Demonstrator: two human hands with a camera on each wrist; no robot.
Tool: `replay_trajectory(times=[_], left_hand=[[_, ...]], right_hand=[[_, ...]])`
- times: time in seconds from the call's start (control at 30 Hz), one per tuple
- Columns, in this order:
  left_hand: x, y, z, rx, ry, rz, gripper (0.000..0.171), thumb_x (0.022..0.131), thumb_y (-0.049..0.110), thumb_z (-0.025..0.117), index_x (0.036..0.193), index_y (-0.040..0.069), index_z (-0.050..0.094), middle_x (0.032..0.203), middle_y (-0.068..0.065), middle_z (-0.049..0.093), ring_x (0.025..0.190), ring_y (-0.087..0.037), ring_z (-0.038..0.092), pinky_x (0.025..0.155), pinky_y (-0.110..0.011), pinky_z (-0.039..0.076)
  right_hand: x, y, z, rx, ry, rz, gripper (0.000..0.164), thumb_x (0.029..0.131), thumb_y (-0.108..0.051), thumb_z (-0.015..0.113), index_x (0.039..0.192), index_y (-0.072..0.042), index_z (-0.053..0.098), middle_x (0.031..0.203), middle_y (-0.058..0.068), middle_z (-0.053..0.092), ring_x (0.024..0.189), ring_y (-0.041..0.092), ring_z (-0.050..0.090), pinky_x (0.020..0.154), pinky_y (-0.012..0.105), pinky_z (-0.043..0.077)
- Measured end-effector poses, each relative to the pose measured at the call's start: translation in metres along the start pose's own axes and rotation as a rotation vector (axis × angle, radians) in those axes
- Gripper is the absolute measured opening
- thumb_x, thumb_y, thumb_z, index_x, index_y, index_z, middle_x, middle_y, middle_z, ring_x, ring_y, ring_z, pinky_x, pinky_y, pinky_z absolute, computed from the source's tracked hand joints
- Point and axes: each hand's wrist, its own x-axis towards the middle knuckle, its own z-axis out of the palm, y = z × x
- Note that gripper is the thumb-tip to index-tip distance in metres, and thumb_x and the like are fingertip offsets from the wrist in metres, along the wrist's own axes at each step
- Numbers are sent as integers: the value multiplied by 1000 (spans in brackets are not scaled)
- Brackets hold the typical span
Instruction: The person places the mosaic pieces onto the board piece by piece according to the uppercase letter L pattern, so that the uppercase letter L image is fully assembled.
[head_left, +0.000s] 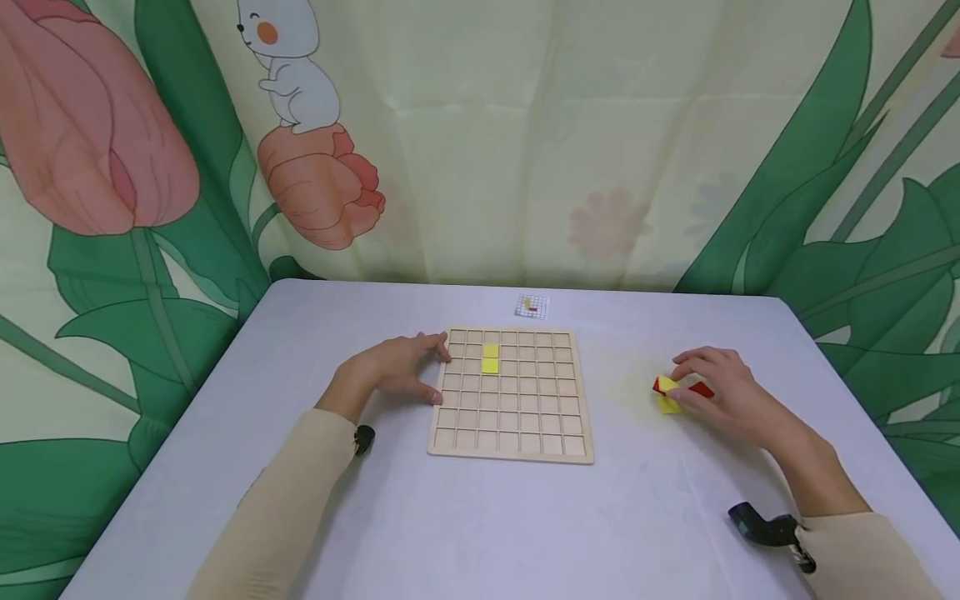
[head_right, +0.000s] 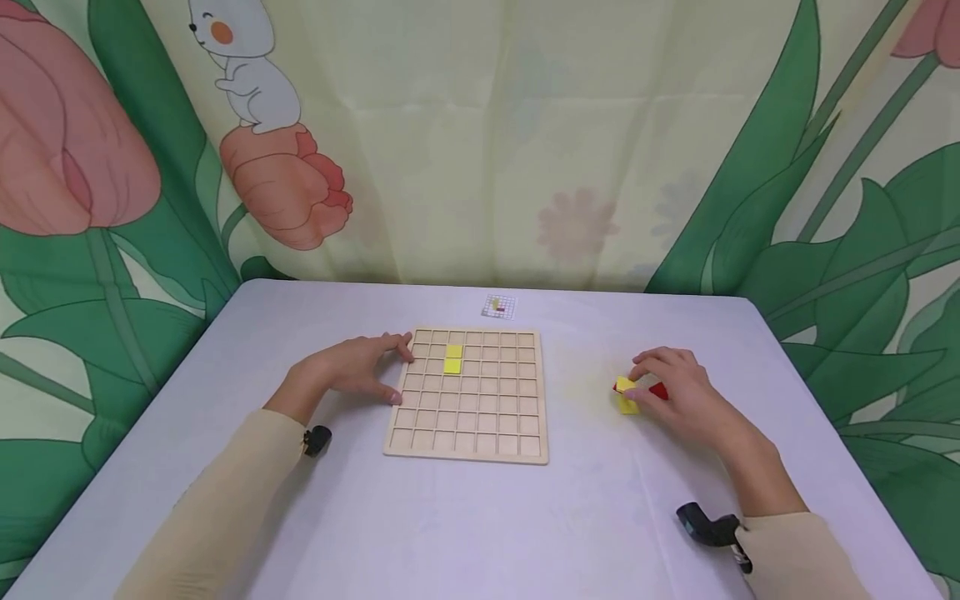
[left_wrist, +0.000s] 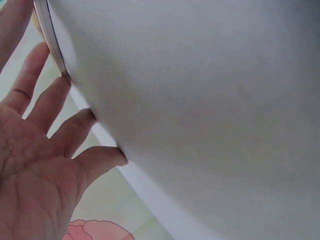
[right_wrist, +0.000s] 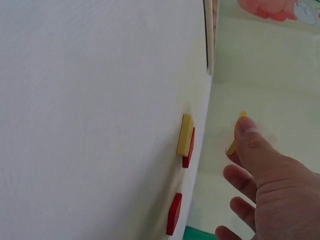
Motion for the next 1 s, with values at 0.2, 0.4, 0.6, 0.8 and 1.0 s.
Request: replay_trajectory(times=[0.2, 0.4, 0.6, 0.8, 1.0], left_hand=[[1, 2, -2, -2, 2, 5, 68, 75, 47, 90, 133, 33, 58, 170, 5, 24, 157, -30, 22, 124, -54, 26], [3, 4, -1, 0, 3, 6, 67, 75, 47, 90, 132, 34, 58, 171, 6, 24, 158, -30, 21, 124, -54, 26], [6, 7, 0, -7, 4, 1, 68, 74, 47, 91, 132, 34, 58, 171, 6, 24, 158, -30, 21, 124, -54, 26], [7, 6, -1, 16, 3, 14, 67, 75, 46, 91, 131, 32, 58, 170, 3, 28, 156, -34, 26, 124, -54, 27], [1, 3, -1, 1, 2, -3, 67, 75, 45, 91, 132, 34, 59, 169, 3, 28, 156, -33, 26, 123, -55, 28]], right_hand=[[10, -15, 6, 24, 54, -40, 19, 87, -13, 82, 101, -13, 70, 126, 19, 63, 120, 41, 44, 88, 52, 35], [24, -22, 12, 62, 76, -103, 19, 89, -9, 79, 102, -12, 66, 132, 21, 57, 123, 43, 44, 95, 58, 36], [37, -29, 12, 93, 73, -119, 18, 93, -11, 76, 105, -10, 62, 138, 22, 50, 131, 46, 40, 102, 66, 37], [51, -42, 20, 110, 68, -111, 17, 95, -13, 75, 106, -9, 62, 139, 20, 51, 134, 44, 40, 107, 65, 35], [68, -58, 29, 153, 49, -137, 19, 95, -16, 75, 108, -11, 61, 147, 18, 43, 140, 40, 38, 111, 62, 36]])
